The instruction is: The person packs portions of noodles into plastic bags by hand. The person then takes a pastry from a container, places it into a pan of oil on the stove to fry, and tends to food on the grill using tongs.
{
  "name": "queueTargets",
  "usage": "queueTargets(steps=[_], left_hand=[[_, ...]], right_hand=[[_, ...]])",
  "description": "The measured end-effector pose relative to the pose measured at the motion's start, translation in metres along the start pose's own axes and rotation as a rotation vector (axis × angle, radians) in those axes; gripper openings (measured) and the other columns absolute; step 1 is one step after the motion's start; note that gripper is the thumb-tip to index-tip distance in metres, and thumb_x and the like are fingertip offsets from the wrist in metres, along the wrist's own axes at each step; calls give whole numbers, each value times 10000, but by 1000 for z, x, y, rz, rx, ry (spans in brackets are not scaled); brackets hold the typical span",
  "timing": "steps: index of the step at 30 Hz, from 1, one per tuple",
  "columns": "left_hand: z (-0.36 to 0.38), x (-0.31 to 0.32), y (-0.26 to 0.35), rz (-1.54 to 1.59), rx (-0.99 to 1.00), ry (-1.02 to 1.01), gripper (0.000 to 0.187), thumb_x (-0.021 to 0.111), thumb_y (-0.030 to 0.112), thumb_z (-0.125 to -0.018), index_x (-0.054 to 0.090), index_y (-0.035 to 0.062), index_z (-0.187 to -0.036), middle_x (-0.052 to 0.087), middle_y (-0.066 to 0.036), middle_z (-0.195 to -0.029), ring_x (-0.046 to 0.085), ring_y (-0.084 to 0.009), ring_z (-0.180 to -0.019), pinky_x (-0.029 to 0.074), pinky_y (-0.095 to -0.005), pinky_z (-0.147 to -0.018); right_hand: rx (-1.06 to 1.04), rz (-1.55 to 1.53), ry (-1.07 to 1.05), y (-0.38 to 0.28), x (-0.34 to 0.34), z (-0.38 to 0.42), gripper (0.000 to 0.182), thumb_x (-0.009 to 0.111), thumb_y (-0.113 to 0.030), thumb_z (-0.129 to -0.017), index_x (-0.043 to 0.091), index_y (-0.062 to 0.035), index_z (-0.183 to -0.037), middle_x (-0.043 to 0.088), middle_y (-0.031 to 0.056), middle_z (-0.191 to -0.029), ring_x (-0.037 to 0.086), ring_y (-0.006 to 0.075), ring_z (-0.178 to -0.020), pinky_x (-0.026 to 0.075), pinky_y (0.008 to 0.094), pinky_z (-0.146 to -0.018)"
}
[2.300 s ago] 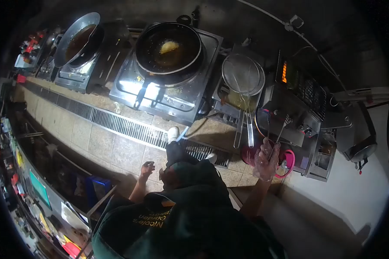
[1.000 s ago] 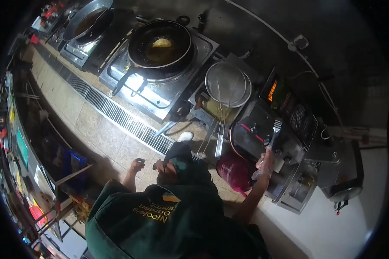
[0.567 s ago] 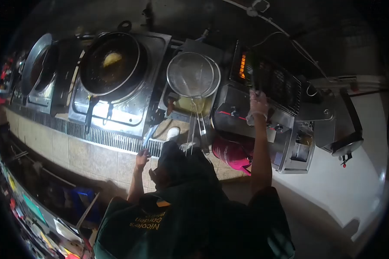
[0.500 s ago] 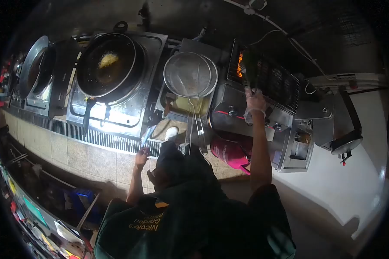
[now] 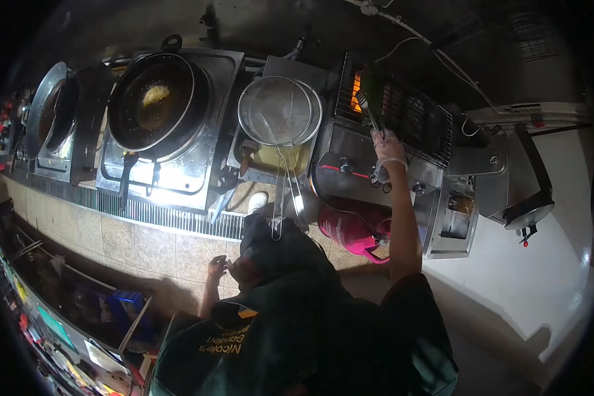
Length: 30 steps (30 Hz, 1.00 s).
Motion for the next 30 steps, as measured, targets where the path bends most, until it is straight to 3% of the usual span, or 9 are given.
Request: queueTargets(steps=[2,5,8,11,14,17,19,22,30], left_hand=[[-14,-6,-19,-24,27,10,431,645,417,-910,604,108,-1209,695,-85,-977,663,-174,-811,520,-329,-657],[-13,-2,-9,7,123,23,435,634,415,-915,599,107,-1219,691,-93,-989,661,-183,-834,521,-342,-673],[0,9,21,17,148,45,434,616,409,-927,587,106,-1237,687,-103,-1001,660,-194,-866,512,-338,-675],[9,19,41,17,72,117,429,591,390,-950,566,89,-1255,682,-109,-1013,665,-195,-878,488,-300,-657],[22,28,50,65,154,94,431,588,389,-955,564,77,-1252,682,-113,-1011,668,-185,-863,482,-274,-652],[18,25,23,103,194,78,430,595,395,-949,586,72,-1232,684,-115,-996,664,-180,-846,489,-270,-633],[5,13,-13,121,117,48,407,593,387,-945,602,93,-1226,685,-98,-1001,656,-182,-847,499,-294,-627],[15,9,-26,70,104,39,388,585,385,-945,608,121,-1228,688,-76,-999,650,-180,-851,505,-318,-641],[18,21,-4,-18,12,178,416,627,404,-909,624,99,-1192,709,-99,-958,678,-182,-790,509,-307,-602]], right_hand=[[22,-13,-10,4,-5,-1,590,526,-564,-894,611,-44,-1160,654,244,-1096,591,446,-1078,461,481,-924],[-164,-24,82,49,21,-36,514,577,-540,-890,633,-75,-1102,687,193,-909,674,375,-801,521,446,-695],[216,-419,-146,32,0,-11,432,620,-503,-888,630,-114,-1077,572,69,-717,540,208,-522,423,350,-470],[458,-745,-337,11,-16,19,493,614,-506,-883,609,-87,-1144,505,17,-738,453,114,-489,400,284,-446],[395,-1201,-457,30,4,13,391,648,-460,-880,605,-139,-1099,362,-53,-674,262,29,-395,216,228,-353],[333,-1205,-517,53,14,4,484,621,-498,-882,615,-93,-1147,540,27,-749,507,140,-510,423,305,-467],[275,-699,-239,50,4,1,561,583,-540,-884,622,-55,-1162,622,128,-903,605,262,-745,478,368,-677],[230,-397,-119,22,-21,11,654,526,-598,-884,631,-18,-1169,628,246,-1120,575,392,-1076,430,414,-935],[-58,54,-64,-53,-40,-1,710,456,-638,-911,587,11,-1167,600,284,-1199,551,443,-1151,445,476,-953]])
Point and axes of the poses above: each hand's wrist, its own z-axis away from the middle knuckle, its own x-axis out of the palm, y = z × x, the point moved 5 cm from there along -z, towards the middle knuckle
